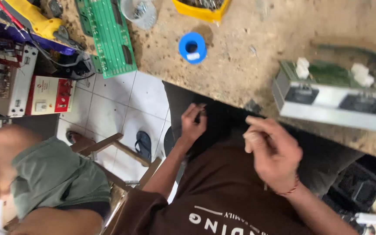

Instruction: Soldering electronic components onto a circuit board and using pliers to trim leads.

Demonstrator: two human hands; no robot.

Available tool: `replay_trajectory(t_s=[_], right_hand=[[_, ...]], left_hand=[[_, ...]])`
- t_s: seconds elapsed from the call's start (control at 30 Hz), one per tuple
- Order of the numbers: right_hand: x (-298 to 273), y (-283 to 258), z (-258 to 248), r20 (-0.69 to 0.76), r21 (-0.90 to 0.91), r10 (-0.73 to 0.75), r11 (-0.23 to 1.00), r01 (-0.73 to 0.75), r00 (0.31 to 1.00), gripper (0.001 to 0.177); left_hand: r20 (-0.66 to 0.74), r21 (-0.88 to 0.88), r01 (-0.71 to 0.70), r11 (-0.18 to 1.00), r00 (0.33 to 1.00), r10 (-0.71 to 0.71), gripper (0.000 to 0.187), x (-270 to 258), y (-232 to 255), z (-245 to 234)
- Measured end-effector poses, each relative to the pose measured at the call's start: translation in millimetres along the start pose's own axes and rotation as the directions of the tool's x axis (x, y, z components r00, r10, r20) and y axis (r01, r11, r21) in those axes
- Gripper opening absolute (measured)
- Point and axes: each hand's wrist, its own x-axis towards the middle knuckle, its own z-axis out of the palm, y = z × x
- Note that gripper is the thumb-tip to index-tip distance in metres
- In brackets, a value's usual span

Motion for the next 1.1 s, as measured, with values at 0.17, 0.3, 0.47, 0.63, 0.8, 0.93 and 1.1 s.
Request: replay_trajectory(t_s=[0.17,0.3,0.47,0.63,0.8,0.93,1.1], right_hand=[[-14,-9,-28,-0.025,0.268,0.163,0.952,-0.151,0.986,0.015],[-33,-2,-47,-0.003,0.560,0.340,0.780,-0.281,0.940,0.020],[-47,-4,-68,-0.009,0.674,0.355,0.693,-0.257,0.935,0.025],[-62,-5,-80,-0.040,0.688,0.319,0.696,-0.206,0.947,0.029],[-68,-7,-88,-0.048,0.707,0.308,0.682,-0.185,0.950,0.024],[-77,15,-97,-0.089,0.658,0.218,0.745,-0.107,0.972,0.022],[-76,28,-128,-0.156,0.335,-0.020,0.939,0.073,0.987,0.019]], left_hand=[[0.137,-0.075,-0.074,0.994,0.987,0.084,0.009,-1,38,22],[0.189,-0.130,-0.170,0.977,0.963,0.193,0.008,6,70,36],[0.248,-0.216,-0.172,0.961,0.943,0.224,0.016,2,91,47],[0.286,-0.240,-0.179,0.954,0.926,0.246,0.018,-11,96,54],[0.328,-0.210,-0.183,0.961,0.912,0.245,0.019,-24,106,53],[0.331,-0.177,-0.217,0.960,0.905,0.266,0.018,-22,118,48],[0.100,0.065,-0.439,0.896,0.896,0.432,0.018,14,137,35]])
